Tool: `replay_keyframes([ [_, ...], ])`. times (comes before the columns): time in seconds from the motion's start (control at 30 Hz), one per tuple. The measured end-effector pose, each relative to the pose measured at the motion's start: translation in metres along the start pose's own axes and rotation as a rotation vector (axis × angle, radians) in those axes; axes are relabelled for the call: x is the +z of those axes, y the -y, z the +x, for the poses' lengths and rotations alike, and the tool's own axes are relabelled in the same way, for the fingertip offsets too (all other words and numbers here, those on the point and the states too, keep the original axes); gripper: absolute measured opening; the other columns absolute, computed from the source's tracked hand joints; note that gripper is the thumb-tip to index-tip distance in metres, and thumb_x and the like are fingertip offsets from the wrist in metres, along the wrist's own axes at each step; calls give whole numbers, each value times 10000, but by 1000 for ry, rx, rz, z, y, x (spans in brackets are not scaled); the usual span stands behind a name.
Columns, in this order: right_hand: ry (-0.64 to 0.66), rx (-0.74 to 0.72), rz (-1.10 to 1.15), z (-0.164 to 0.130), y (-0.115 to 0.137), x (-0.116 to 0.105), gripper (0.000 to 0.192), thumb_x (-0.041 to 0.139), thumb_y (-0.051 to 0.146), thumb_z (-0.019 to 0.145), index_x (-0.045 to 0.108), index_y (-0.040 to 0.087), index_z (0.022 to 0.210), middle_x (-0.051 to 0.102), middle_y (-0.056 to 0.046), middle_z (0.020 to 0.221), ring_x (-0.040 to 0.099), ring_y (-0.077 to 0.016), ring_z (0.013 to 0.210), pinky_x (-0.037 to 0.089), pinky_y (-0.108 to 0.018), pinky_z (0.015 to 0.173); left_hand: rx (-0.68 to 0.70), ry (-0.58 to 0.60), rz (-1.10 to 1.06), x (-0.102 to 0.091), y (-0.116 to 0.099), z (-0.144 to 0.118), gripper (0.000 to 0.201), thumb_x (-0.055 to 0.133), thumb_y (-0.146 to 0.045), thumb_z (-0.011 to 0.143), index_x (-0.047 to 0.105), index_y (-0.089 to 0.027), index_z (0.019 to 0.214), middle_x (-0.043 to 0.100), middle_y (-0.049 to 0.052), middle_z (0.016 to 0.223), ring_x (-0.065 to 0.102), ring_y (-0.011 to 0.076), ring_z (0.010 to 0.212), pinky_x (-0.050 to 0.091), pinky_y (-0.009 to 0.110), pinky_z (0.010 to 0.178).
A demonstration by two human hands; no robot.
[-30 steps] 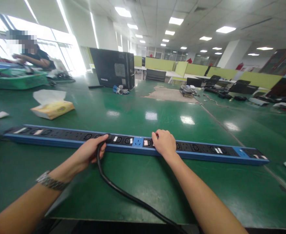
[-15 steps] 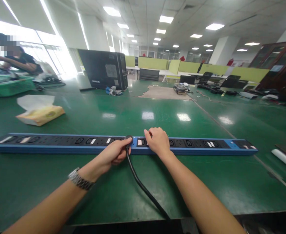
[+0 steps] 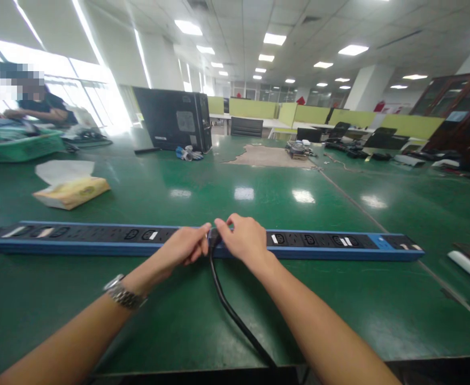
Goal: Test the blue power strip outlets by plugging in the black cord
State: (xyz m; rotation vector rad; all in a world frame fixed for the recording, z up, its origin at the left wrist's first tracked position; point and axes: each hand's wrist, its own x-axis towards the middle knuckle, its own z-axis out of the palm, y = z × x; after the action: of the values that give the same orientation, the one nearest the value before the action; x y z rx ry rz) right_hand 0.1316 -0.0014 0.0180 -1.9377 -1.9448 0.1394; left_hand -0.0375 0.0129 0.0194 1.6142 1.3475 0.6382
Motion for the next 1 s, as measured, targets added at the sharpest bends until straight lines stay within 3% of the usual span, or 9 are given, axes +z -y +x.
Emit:
replay_keyframes([
  [0.1, 128, -4, -52, -2, 33, -1, 445, 504, 555, 842, 675, 185, 1020, 721, -121, 929, 656, -246, 822, 420, -305, 661, 231, -409, 350, -17, 6, 11, 412, 363, -446, 891, 656, -194, 747, 691, 56, 717, 612, 181, 697, 431, 281, 642],
  [0.17, 110, -6, -55, 1, 45, -8, 352, 547, 411, 821, 678, 151, 1019, 719, -139, 944, 660, -245, 839, 436, -306, 688, 293, -449, 686, -18, 14, 19, 356, 395, -396, 875, 695, -207, 835, 726, 89, 915, 625, 239, 907, 427, 337, 772],
  [0.23, 18, -12, 33, 3, 40, -27, 312, 520, 341, 836, 684, 163, 1033, 723, -109, 926, 656, -212, 830, 436, -286, 706, 296, -372, 923, -13, 20, 23, 391, 373, -398, 887, 713, -208, 849, 725, 112, 958, 617, 280, 959, 405, 387, 808],
  [0.37, -178, 10, 149, 0, -21, -85, 373, 529, 436, 853, 665, 211, 1118, 707, -36, 827, 612, -156, 708, 408, -260, 647, 273, -312, 1050, -5, 23, 22, 492, 282, -415, 926, 720, -207, 846, 721, 121, 938, 618, 293, 925, 387, 411, 787],
  [0.47, 57, 118, 60, -9, -85, -106, 331, 586, 413, 808, 692, 189, 1027, 623, 1, 625, 550, -141, 582, 364, -256, 569, 266, -328, 1050, -4, 21, 21, 504, 273, -412, 929, 724, -199, 857, 720, 127, 946, 617, 287, 926, 380, 406, 792],
  [0.53, 229, 158, 43, -17, -115, -102, 329, 586, 385, 794, 685, 174, 1028, 573, 27, 555, 512, -135, 528, 339, -253, 530, 265, -344, 1047, -5, 20, 20, 502, 278, -408, 928, 726, -196, 853, 722, 129, 946, 617, 286, 922, 377, 402, 791],
  [0.6, 270, 118, 109, -24, -126, -88, 368, 547, 400, 817, 664, 181, 1089, 561, 40, 556, 500, -130, 520, 329, -246, 513, 263, -351, 1052, -4, 20, 20, 498, 284, -408, 925, 726, -195, 845, 724, 130, 944, 617, 285, 914, 375, 399, 781],
  [0.83, 163, 59, 151, -17, -90, -54, 326, 536, 384, 825, 711, 184, 1014, 647, -8, 664, 580, -150, 627, 398, -254, 591, 265, -362, 1045, -4, 23, 21, 509, 274, -433, 933, 719, -200, 855, 730, 119, 958, 619, 262, 918, 364, 388, 795],
  [1.0, 132, 115, -132, -4, -75, -56, 284, 564, 388, 823, 738, 207, 956, 714, -58, 819, 629, -187, 746, 408, -273, 646, 270, -367, 1022, -4, 26, 23, 509, 279, -441, 933, 723, -203, 859, 731, 117, 955, 619, 269, 926, 361, 398, 802],
])
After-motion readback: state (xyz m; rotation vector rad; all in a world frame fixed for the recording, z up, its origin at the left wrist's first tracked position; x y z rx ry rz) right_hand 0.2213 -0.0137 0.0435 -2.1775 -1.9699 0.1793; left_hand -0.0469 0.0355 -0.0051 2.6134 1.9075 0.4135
